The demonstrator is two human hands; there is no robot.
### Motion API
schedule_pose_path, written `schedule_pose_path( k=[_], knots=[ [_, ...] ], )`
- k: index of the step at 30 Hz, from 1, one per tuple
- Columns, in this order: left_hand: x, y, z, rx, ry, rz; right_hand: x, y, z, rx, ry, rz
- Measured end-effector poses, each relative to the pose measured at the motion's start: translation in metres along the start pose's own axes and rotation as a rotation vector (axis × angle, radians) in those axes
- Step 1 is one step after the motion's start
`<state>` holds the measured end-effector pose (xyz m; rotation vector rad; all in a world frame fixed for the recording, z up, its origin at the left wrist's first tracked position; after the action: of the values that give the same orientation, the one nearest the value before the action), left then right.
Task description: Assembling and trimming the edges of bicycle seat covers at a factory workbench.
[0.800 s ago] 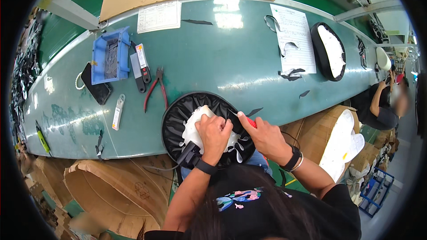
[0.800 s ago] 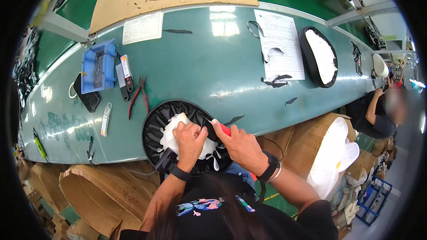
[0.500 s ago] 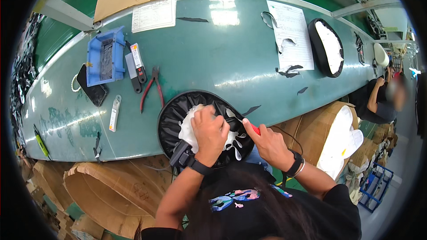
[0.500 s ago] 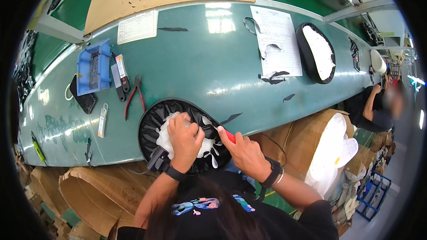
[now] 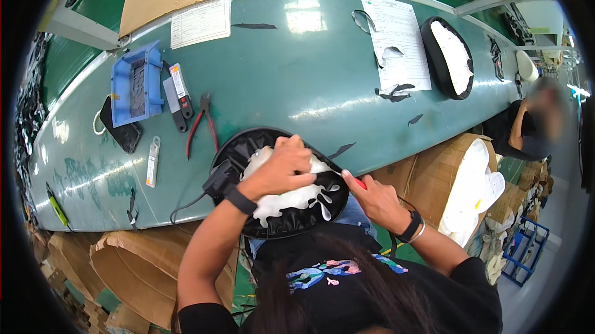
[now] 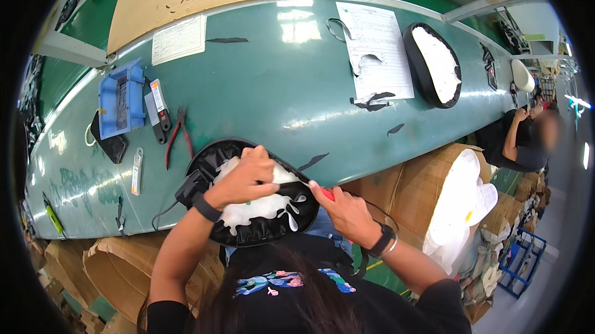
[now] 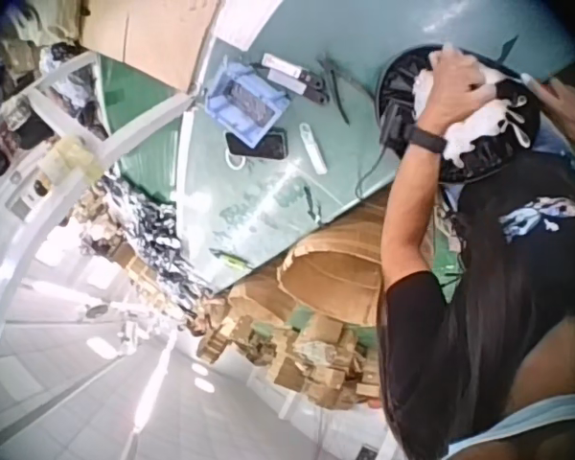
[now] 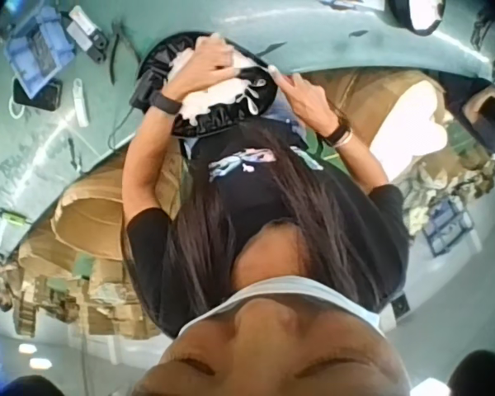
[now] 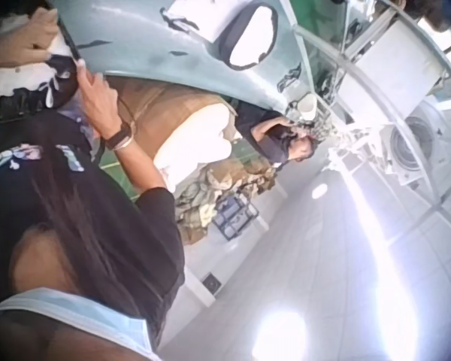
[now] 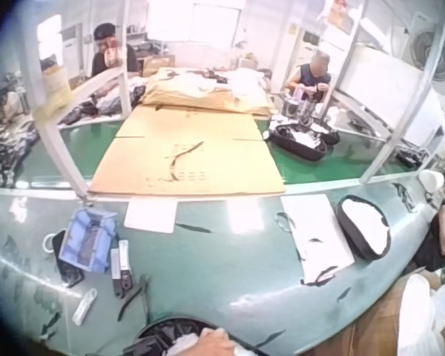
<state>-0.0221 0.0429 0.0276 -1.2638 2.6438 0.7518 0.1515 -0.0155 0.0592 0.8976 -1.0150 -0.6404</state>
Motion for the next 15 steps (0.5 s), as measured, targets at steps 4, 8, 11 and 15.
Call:
schedule_pose_path(
  k=[4, 8, 11, 15],
  knots=[
    [-0.010, -0.009, -0.018, -0.149, -0.071, 0.022, 0.006, -0.004, -0.009, 0.064, -0.070, 0.081],
    [-0.026, -0.029, -0.013, -0.072, -0.105, 0.032, 0.001, -0.002, -0.004, 0.043, -0.087, 0.046],
    [-0.018, 0.001, 0.019, 0.657, 0.122, -0.352, 0.020, -0.013, -0.004, 0.023, -0.190, 0.018],
    [-0.011, 0.015, 0.029, 1.181, 0.261, -0.912, 0.015, 0.008, 0.005, -0.146, -0.274, -0.114]
  ],
)
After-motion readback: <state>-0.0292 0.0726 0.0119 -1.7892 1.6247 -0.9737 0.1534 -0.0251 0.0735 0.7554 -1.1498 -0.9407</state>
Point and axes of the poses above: each hand's wrist, its own x-axis away from the middle knuckle, its own y-axis out of the back of the hand, z = x × y, the point moved 8 cm from there along -x, towards the middle knuckle, and after that the axes turned 12 degrees about -y, right-handed, at the moved point
